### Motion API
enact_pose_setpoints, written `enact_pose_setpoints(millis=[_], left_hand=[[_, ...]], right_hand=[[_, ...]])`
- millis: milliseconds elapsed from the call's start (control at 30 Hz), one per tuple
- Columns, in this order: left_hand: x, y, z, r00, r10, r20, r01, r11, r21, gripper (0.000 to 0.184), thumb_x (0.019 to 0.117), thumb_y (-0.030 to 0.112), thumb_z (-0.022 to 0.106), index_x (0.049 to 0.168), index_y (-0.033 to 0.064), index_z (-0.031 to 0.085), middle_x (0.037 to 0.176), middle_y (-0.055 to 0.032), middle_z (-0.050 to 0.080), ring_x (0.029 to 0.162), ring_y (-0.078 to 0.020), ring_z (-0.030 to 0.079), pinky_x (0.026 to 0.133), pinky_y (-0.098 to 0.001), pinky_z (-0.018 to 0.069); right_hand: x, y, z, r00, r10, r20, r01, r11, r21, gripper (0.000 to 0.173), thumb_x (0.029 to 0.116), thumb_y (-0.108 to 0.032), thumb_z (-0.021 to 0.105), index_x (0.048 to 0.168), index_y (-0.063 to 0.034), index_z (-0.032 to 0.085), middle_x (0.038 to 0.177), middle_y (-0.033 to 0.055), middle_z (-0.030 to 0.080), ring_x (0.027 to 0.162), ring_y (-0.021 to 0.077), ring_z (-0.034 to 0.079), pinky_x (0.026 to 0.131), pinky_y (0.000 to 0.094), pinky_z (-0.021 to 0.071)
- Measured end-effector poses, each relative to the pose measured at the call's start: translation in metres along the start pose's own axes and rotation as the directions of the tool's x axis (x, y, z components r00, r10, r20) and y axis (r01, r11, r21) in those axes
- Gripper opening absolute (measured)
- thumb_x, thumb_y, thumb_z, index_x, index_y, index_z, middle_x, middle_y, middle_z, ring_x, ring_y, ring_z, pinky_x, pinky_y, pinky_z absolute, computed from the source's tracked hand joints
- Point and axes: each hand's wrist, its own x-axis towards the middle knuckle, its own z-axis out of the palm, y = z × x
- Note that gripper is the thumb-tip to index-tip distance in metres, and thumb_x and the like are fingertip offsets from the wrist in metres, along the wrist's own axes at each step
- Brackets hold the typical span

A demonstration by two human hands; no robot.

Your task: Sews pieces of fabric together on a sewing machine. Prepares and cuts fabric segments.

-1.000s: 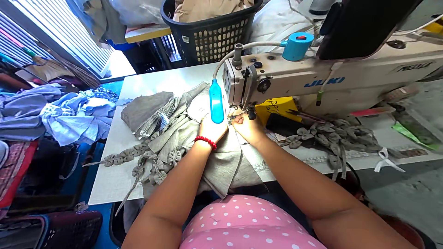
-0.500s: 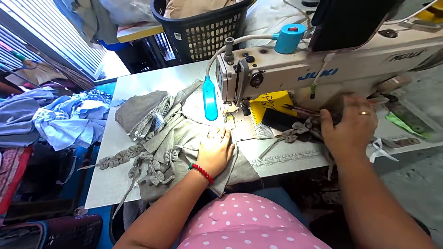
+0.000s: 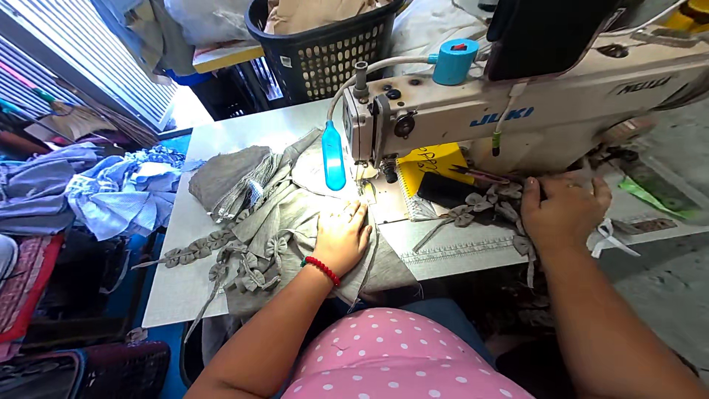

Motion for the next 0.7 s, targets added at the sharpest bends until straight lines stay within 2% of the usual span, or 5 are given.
enact_pose_setpoints(millis=[267, 433, 500, 600, 700], left_hand=[[-0.010, 0.003, -0.002, 0.999, -0.004, 0.036, 0.004, 1.000, 0.003, 0.053, 0.1083, 0.042, 0.032, 0.154, 0.0203, 0.049, 0.161, -0.0019, 0.044, 0.151, -0.0232, 0.036, 0.120, -0.0584, 0.0246], [-0.009, 0.001, -0.005, 0.998, 0.003, 0.059, -0.003, 1.000, -0.006, 0.054, 0.1081, 0.042, 0.032, 0.154, 0.0205, 0.049, 0.162, -0.0017, 0.043, 0.152, -0.0228, 0.035, 0.121, -0.0588, 0.0235], [-0.007, 0.000, -0.004, 0.999, 0.011, 0.046, -0.011, 1.000, -0.009, 0.053, 0.1078, 0.041, 0.034, 0.153, 0.0189, 0.050, 0.161, -0.0026, 0.044, 0.151, -0.0241, 0.038, 0.119, -0.0592, 0.0262], [0.000, -0.001, -0.003, 1.000, 0.009, 0.018, -0.009, 1.000, -0.015, 0.052, 0.1075, 0.039, 0.036, 0.152, 0.0173, 0.051, 0.160, -0.0037, 0.045, 0.150, -0.0249, 0.039, 0.118, -0.0583, 0.0285], [-0.005, 0.000, -0.005, 0.999, 0.042, 0.009, -0.042, 0.999, -0.029, 0.050, 0.1080, 0.036, 0.039, 0.150, 0.0131, 0.053, 0.159, -0.0083, 0.047, 0.148, -0.0271, 0.041, 0.118, -0.0569, 0.0311]], right_hand=[[0.002, 0.002, 0.003, 1.000, 0.010, 0.005, -0.009, 1.000, -0.023, 0.064, 0.1084, -0.046, 0.029, 0.114, 0.0046, 0.069, 0.112, 0.0295, 0.070, 0.115, 0.0467, 0.064, 0.120, 0.0680, 0.0190], [0.004, 0.002, -0.007, 0.994, -0.055, -0.096, 0.058, 0.998, 0.028, 0.059, 0.1081, -0.046, 0.033, 0.137, -0.0022, 0.061, 0.140, 0.0235, 0.061, 0.139, 0.0405, 0.051, 0.122, 0.0683, 0.0141], [0.002, -0.004, -0.013, 0.995, -0.052, -0.085, 0.059, 0.995, 0.084, 0.057, 0.1080, -0.044, 0.036, 0.139, -0.0024, 0.060, 0.146, 0.0229, 0.057, 0.143, 0.0397, 0.046, 0.122, 0.0681, 0.0120], [-0.014, -0.022, -0.018, 0.992, -0.078, -0.102, 0.093, 0.984, 0.150, 0.049, 0.1073, -0.036, 0.042, 0.137, -0.0030, 0.062, 0.148, 0.0220, 0.054, 0.143, 0.0416, 0.045, 0.122, 0.0655, 0.0188], [-0.041, -0.051, -0.015, 0.963, -0.221, -0.154, 0.251, 0.944, 0.213, 0.043, 0.1067, -0.031, 0.045, 0.130, -0.0029, 0.067, 0.141, 0.0229, 0.060, 0.137, 0.0445, 0.050, 0.119, 0.0664, 0.0252]])
